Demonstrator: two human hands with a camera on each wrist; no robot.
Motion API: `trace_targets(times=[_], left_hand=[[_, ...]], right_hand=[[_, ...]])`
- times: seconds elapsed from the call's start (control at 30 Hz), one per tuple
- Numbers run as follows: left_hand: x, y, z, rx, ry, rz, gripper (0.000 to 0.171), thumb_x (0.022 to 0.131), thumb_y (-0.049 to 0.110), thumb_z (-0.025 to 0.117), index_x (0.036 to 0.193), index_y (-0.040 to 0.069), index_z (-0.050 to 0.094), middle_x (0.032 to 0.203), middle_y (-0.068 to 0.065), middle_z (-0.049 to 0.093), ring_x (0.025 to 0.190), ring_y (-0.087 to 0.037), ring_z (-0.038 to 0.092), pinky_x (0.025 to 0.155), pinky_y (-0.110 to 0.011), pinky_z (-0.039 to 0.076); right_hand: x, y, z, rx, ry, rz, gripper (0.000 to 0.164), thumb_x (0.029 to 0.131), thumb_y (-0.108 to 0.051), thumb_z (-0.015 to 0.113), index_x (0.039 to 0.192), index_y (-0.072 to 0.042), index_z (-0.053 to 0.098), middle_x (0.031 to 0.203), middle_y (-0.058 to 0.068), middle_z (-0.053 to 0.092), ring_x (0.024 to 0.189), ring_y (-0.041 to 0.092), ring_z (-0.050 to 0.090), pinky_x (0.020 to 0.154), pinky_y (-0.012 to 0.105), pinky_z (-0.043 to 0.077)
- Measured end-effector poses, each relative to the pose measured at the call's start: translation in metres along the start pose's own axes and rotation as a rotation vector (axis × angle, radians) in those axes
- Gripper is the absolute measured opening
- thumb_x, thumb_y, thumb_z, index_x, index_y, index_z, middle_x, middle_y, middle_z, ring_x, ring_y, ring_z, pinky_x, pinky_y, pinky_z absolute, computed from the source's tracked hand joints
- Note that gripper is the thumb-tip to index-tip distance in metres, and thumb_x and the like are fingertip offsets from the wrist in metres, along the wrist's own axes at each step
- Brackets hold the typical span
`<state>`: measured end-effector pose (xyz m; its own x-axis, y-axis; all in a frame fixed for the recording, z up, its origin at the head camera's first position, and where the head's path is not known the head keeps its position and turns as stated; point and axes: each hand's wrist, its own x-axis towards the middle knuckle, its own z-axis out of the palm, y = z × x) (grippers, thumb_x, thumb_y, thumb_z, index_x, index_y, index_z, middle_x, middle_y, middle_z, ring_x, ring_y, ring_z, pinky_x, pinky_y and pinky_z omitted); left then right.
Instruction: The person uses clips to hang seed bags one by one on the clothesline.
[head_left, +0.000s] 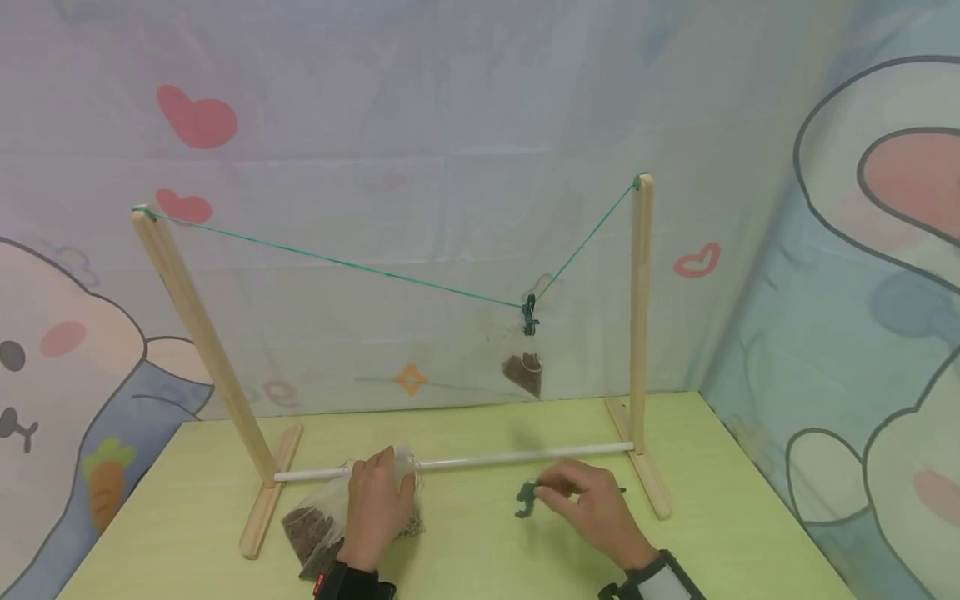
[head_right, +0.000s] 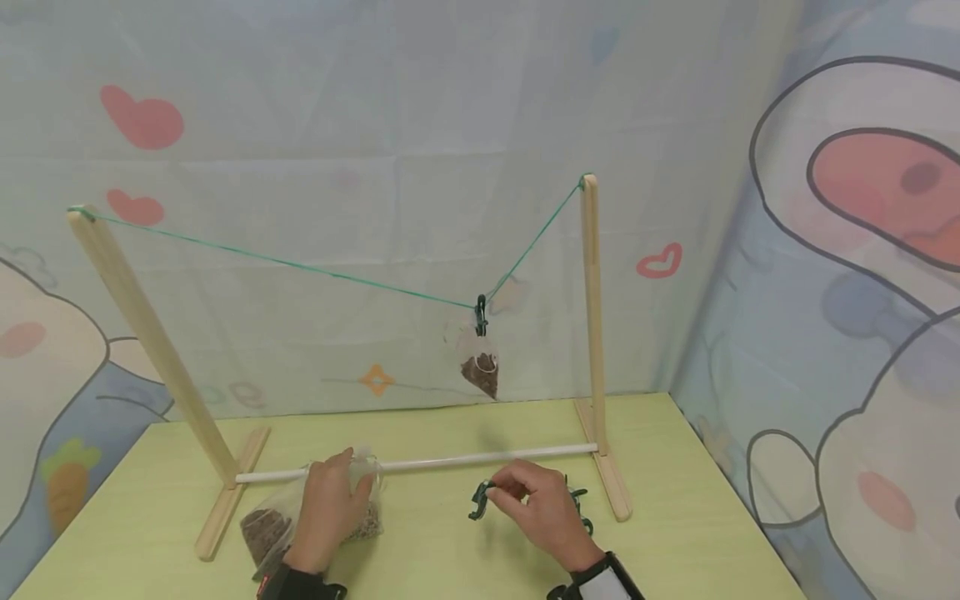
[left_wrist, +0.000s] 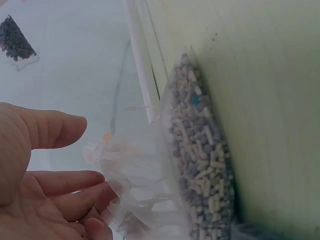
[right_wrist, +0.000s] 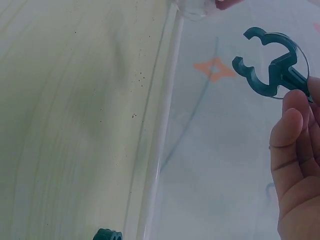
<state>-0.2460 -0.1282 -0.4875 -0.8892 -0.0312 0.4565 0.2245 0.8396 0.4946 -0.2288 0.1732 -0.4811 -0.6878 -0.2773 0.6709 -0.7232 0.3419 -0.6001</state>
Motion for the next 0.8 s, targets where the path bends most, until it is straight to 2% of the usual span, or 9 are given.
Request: trace_targets(times=[0.27,0.47,0.6,0.8], left_hand=[[0.002,-0.002,0.003,-0.053,-0.019,-0.047,0.043,0.089,0.002,0.076,0.127,-0.014,0.064,0.100,-0.023,0.073,0.090,-0.040,0.064,0.079,-0.053,0.055],[0.002,0.000,0.001,-0.075,-0.006,-0.072,0.036,0.089,0.002,0.076,0.122,-0.009,0.068,0.089,-0.014,0.071,0.081,-0.031,0.062,0.069,-0.043,0.053],[0.002,0.002,-0.008,-0.135,-0.032,-0.055,0.026,0.092,0.004,0.075,0.116,-0.005,0.071,0.092,-0.014,0.069,0.080,-0.028,0.060,0.069,-0.038,0.050],[0.002,0.008,-0.028,-0.278,-0.127,-0.033,0.016,0.098,0.009,0.070,0.113,0.002,0.073,0.097,-0.009,0.071,0.069,-0.013,0.049,0.063,-0.030,0.040]], right_hand=[[0.000,-0.003,-0.001,0.029,0.003,0.032,0.017,0.087,0.005,0.077,0.093,-0.012,0.075,0.086,-0.003,0.076,0.066,0.006,0.068,0.055,0.029,0.058],[0.002,-0.002,-0.002,0.011,0.051,-0.030,0.019,0.085,0.006,0.079,0.092,-0.011,0.076,0.083,0.001,0.076,0.064,0.006,0.067,0.053,0.022,0.055],[0.007,-0.003,-0.004,-0.003,0.104,-0.102,0.024,0.081,0.012,0.079,0.092,-0.009,0.076,0.080,0.005,0.074,0.062,0.009,0.067,0.054,0.018,0.053],[0.020,-0.012,-0.009,-0.007,0.153,-0.156,0.031,0.076,0.016,0.080,0.091,-0.010,0.077,0.078,0.003,0.073,0.064,0.011,0.068,0.060,0.016,0.054]])
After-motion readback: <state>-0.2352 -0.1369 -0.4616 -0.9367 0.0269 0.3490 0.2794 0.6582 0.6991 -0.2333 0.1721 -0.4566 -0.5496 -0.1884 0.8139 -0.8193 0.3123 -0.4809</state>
